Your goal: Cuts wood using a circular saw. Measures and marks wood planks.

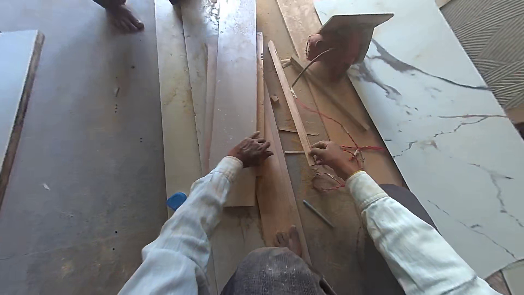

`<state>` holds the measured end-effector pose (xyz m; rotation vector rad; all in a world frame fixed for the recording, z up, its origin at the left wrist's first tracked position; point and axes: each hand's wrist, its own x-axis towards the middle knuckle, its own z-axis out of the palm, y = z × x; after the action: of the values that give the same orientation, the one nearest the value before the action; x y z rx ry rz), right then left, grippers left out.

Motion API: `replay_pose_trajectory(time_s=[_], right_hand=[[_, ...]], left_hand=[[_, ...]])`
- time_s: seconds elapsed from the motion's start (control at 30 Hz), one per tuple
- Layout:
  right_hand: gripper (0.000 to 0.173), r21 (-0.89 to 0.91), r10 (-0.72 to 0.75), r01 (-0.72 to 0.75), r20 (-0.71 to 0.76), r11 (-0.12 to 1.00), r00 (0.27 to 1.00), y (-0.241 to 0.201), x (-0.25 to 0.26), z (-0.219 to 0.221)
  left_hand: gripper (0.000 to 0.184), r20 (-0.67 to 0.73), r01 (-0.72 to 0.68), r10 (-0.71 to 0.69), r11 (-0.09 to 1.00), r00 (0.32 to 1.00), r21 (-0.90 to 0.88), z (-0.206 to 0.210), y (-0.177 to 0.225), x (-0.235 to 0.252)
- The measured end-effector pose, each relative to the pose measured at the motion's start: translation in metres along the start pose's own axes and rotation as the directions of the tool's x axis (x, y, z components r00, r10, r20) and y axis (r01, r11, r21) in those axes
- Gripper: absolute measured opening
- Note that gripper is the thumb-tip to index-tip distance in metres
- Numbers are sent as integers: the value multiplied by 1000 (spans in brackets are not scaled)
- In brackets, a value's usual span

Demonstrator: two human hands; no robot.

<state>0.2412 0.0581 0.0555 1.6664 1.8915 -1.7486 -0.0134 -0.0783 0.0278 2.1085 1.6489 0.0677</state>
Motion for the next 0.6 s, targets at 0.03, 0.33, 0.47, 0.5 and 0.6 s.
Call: replay_pose_trajectory(time_s=[0.03, 0.33, 0.47, 0.5, 0.6], right_hand=[[26, 69, 17, -19, 33, 997, 999, -9, -12, 0], [25, 336, -80, -28, 304, 941, 949, -15, -75, 26], [16, 241, -149, 80, 287, 967, 946, -8, -120, 33], [17, 206, -166, 109, 285, 972, 944, -5, -128, 31], [17, 152, -173, 130, 322, 980, 931, 5, -148, 17]], left_hand=[[42, 4, 16, -16, 1000, 1000, 17, 0, -7, -15], [47, -185, 749, -801, 599, 570, -285, -15, -4, -122], [56, -190, 409, -945, 289, 265, -866, -16, 21, -103], [58, -121, 277, -956, 196, 268, -941, -22, 30, -94], [66, 60, 101, -933, -25, 355, -995, -42, 53, -71]])
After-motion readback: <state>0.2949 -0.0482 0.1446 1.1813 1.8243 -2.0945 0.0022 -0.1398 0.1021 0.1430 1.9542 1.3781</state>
